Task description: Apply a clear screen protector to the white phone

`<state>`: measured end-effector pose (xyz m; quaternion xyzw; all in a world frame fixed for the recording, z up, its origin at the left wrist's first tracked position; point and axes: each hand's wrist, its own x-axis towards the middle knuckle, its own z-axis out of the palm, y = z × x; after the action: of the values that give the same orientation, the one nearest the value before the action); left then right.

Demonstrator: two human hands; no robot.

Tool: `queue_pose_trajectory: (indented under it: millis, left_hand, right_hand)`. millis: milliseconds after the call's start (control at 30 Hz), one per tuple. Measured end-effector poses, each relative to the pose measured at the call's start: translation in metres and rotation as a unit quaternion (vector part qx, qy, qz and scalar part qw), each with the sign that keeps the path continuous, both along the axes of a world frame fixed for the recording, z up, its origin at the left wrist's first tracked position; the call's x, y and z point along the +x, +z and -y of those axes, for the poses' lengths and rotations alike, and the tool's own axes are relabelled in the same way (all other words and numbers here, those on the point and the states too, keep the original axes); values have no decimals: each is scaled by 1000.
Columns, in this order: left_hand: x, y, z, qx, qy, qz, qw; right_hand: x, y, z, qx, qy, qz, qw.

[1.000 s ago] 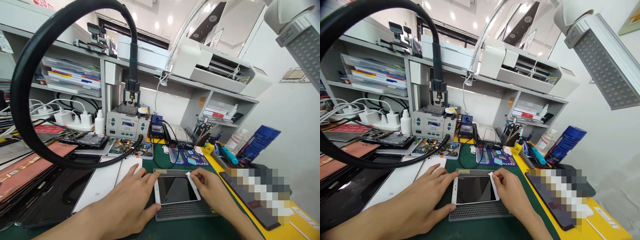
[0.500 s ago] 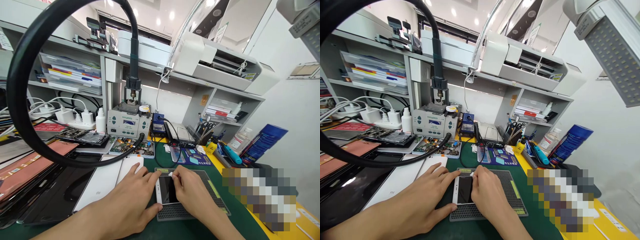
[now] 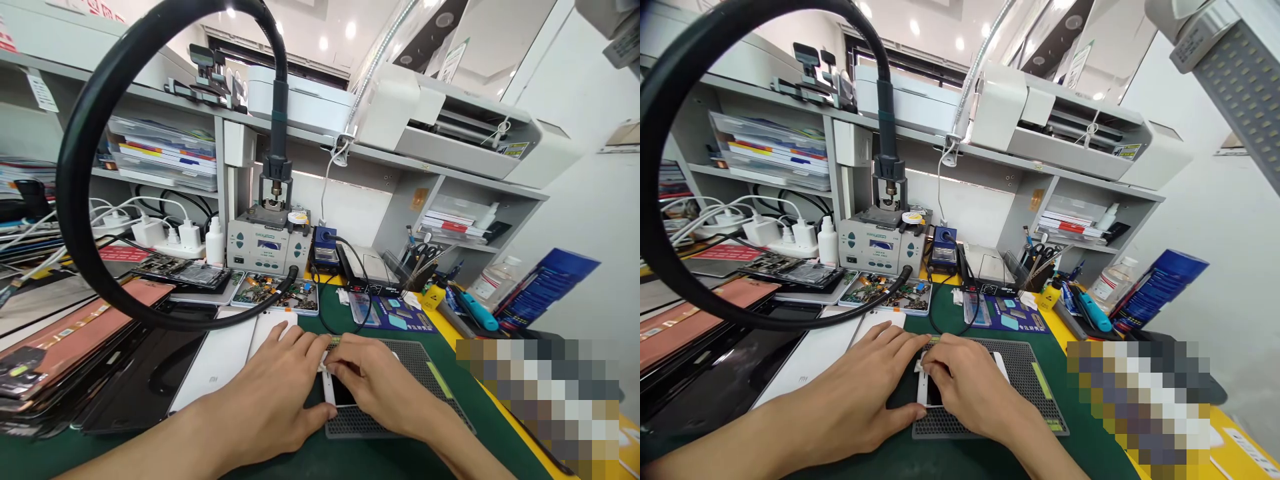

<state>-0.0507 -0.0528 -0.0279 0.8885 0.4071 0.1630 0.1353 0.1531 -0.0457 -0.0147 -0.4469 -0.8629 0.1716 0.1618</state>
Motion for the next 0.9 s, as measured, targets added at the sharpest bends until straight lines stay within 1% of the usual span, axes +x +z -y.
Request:
queue_pose_trajectory:
  millis: [100, 233, 367, 400, 467, 533, 600, 667, 767, 900]
  left_hand:
    - [0, 2, 1, -13, -8, -6, 1000]
    - [-2, 1, 1, -5, -19, -6, 1000]
    - [-5, 1, 0, -7, -37, -2, 999]
    - [-5, 1, 0, -10, -41, 3, 999]
    - [-6, 2, 1, -14, -41, 7, 999]
    - [-7, 2, 1, -14, -35, 3, 999]
    - [-8, 0, 1, -10, -36, 4, 999]
    - [-8, -2, 1, 0, -38, 9, 999]
    - [-8, -6, 0, 18, -37, 10, 999]
    - [-8, -9, -2, 26, -38, 9, 999]
  right_hand:
    - [4, 5, 8, -18, 17, 4, 1000]
    - [6, 8, 18, -40, 36, -5, 999]
    - [11, 10, 31, -69, 34, -9, 997]
    - [15, 11, 35, -83, 22, -15, 996]
    - [28, 10, 40, -115, -26, -41, 992]
    - [47, 8, 43, -136, -111, -78, 981]
    - [69, 6, 43, -139, -188, -117, 965]
    - [86, 3, 42, -132, -238, -138, 952]
    - [98, -3, 43, -123, -273, -117, 947]
    - [90, -11, 46, -99, -284, -73, 951]
